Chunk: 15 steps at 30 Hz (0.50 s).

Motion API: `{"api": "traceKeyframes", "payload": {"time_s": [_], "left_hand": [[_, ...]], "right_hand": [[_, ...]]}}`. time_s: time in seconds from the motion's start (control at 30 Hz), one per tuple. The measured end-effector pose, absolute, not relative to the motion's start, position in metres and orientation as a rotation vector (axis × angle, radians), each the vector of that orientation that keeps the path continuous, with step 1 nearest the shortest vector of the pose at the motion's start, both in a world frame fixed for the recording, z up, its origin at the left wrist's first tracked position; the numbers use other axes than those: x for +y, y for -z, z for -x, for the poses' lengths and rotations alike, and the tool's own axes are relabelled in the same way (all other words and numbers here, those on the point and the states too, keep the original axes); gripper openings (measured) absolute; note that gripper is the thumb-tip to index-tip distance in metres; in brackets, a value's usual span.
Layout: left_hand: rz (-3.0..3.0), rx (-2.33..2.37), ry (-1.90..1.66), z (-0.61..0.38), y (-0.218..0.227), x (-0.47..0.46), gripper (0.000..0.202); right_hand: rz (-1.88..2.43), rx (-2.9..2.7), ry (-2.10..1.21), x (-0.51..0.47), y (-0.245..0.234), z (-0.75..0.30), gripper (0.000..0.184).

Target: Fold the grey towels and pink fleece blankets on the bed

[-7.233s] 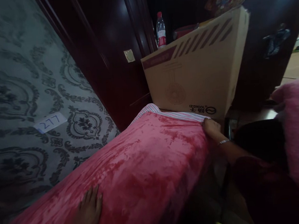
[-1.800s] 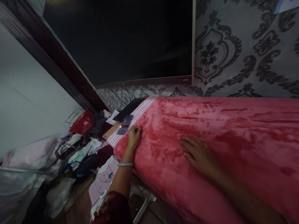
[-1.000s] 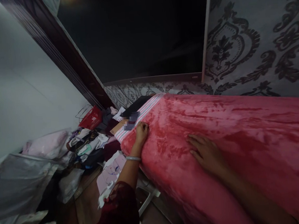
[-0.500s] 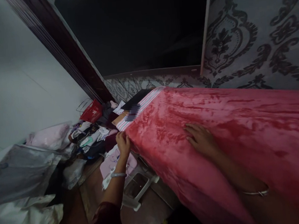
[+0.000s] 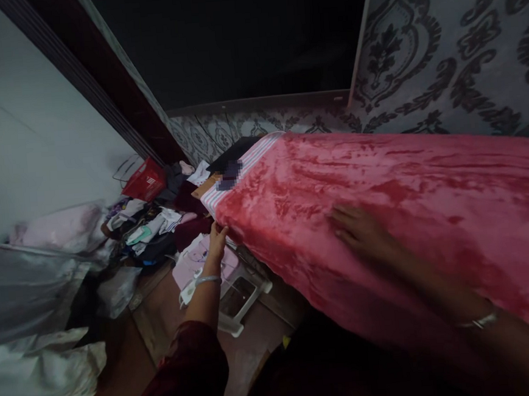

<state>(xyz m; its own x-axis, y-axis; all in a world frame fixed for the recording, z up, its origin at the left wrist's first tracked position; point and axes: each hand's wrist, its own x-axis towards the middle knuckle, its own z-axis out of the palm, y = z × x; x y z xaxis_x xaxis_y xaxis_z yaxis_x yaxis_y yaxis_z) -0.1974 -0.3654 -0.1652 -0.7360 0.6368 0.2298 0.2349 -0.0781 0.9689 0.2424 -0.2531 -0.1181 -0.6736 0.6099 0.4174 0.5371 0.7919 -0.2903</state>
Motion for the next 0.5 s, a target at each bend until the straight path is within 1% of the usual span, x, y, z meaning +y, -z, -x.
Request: {"api": "traceKeyframes", "payload": {"time_s": [0.13,0.23,0.3,0.4,0.5], "left_hand": [[-0.799,1.921,-1.872,0.182,0.176,-0.376,0.038],[-0.733,1.931,-1.896,0.156,0.182,-0.391,0.022],[-0.755,1.868,-1.851,0.131,0.186,-0.403,0.012],[-0.813,1.726,-1.753,0.091,0.190,-0.417,0.020],[-0.822,1.632,-1.704,0.061,0.192,-0.421,0.029]], "right_hand": [[0.887,-2.417,-0.120,-0.305,0.112,-0.284,0.047],[0.925,-2.352,-0.038,-0.328,0.106,-0.306,0.048],[0.971,-2.326,-0.055,-0.335,0.103,-0.314,0.046],[1.071,-2.259,-0.135,-0.338,0.101,-0.317,0.044],[1.153,-2.190,-0.203,-0.337,0.101,-0.314,0.047]]}}
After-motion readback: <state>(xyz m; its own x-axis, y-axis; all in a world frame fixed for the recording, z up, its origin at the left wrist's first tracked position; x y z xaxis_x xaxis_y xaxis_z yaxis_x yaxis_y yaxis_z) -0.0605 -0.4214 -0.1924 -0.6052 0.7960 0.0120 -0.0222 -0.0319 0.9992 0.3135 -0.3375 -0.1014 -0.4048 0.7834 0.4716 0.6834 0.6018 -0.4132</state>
